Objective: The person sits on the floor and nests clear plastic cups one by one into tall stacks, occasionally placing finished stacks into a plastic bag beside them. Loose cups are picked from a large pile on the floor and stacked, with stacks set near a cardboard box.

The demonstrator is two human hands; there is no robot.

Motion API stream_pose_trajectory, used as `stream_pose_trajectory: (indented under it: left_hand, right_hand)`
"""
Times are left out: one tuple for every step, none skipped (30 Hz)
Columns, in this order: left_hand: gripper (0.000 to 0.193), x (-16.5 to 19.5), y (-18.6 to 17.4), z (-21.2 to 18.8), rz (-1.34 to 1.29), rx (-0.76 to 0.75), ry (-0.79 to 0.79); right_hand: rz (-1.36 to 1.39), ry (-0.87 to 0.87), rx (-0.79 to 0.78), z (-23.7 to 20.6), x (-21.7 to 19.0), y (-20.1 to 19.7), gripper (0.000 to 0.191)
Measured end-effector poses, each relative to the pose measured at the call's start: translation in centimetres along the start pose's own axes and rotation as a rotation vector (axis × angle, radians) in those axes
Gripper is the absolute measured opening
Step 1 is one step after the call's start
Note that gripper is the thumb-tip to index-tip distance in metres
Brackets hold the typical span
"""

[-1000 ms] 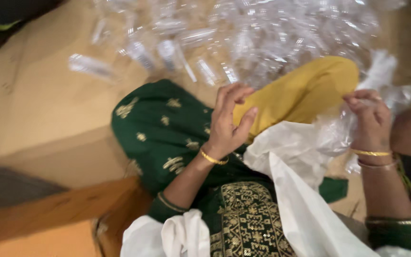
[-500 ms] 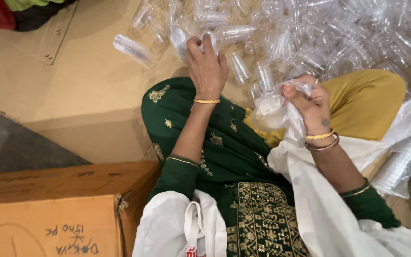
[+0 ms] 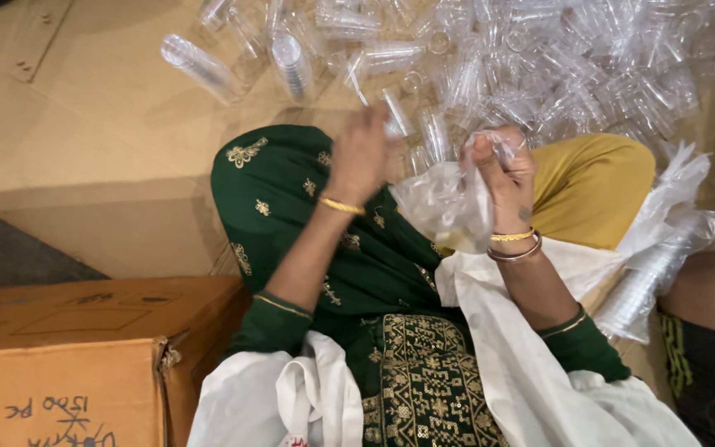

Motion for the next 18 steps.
stream_pose_trajectory:
  left_hand:
    - [0.038, 1.2, 0.3, -0.4, -0.047, -0.016, 0.044]
    - [0.038, 2.2, 0.2, -0.9, -0.064, 0.017, 0.081]
    - [0.039, 3.0, -0.2, -1.1, -0.077, 0.050, 0.120]
    - [0.039, 3.7, -0.7, -1.3, -0.091, 0.081, 0.158]
    - [0.039, 4.3, -1.4, -1.3, -0.061, 0.121, 0.169]
    - [0.039, 4.9, -2.3, -1.2, -0.030, 0.162, 0.185]
    - [0.039, 5.5, -3.2, -1.0, -0.001, 0.203, 0.203]
    - [0.034, 6.2, -4.2, -0.9, -0.017, 0.274, 0.203]
    - [0.029, 7.1, -5.2, -0.8, -0.035, 0.347, 0.206]
    - [0.024, 8.0, -6.2, -0.8, -0.054, 0.421, 0.210]
    - [0.024, 8.5, -6.5, -0.6, -0.216, 0.390, 0.151]
    - [0.024, 9.1, -6.7, -0.6, -0.378, 0.356, 0.089]
    - [0.025, 9.6, -6.7, -0.5, -0.541, 0.321, 0.026]
    - [0.027, 10.3, -6.9, -0.2, -0.512, 0.274, 0.062]
    - [0.028, 10.9, -7.0, 0.0, -0.480, 0.229, 0.099]
    - [0.030, 11.4, -7.0, 0.2, -0.446, 0.183, 0.137]
    - [0.025, 11.2, -7.1, 0.2, -0.478, 0.189, 0.079]
    - [0.021, 10.9, -7.1, 0.1, -0.508, 0.194, 0.022]
  right_hand:
    - [-0.062, -0.049, -0.003, 0.0, -0.2, 0.1, 0.015]
    - [-0.121, -0.095, -0.007, -0.1, -0.5, 0.3, 0.015]
    - [-0.103, -0.118, -0.031, -0.1, -0.7, 0.5, 0.015]
    - [-0.084, -0.138, -0.053, -0.1, -0.9, 0.6, 0.016]
    - [-0.063, -0.157, -0.075, -0.2, -1.0, 0.7, 0.017]
    - [-0.052, -0.176, -0.086, -0.1, -1.1, 0.8, 0.018]
    - [-0.042, -0.197, -0.095, 0.1, -1.1, 0.8, 0.020]
    - [-0.034, -0.218, -0.104, 0.2, -1.0, 0.8, 0.022]
    - [-0.024, -0.192, -0.053, 0.3, -0.4, 0.6, 0.021]
    - [-0.015, -0.168, -0.002, 0.5, 0.2, 0.4, 0.020]
    - [-0.009, -0.142, 0.051, 0.6, 0.9, 0.1, 0.020]
    - [-0.007, -0.169, 0.036, 0.6, 1.4, 0.2, 0.018]
    - [-0.007, -0.195, 0.020, 0.7, 1.8, 0.2, 0.017]
    - [-0.006, -0.224, 0.002, 0.7, 2.0, 0.3, 0.015]
    - [0.010, -0.208, 0.009, 0.8, 2.3, 0.2, 0.012]
    - [0.026, -0.193, 0.015, 0.7, 2.5, 0.2, 0.011]
    - [0.044, -0.177, 0.020, 0.6, 2.6, 0.3, 0.012]
    - [0.031, -0.182, 0.033, 0.4, 2.3, 0.4, 0.010]
Point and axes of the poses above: each hand's wrist, its own z-axis towards the middle knuckle, its own y-axis out of the palm, x = y × z, the point moved 5 cm from there along z, towards the middle knuckle, and after that the axes turned 14 degrees about y, right-handed, at the moved point
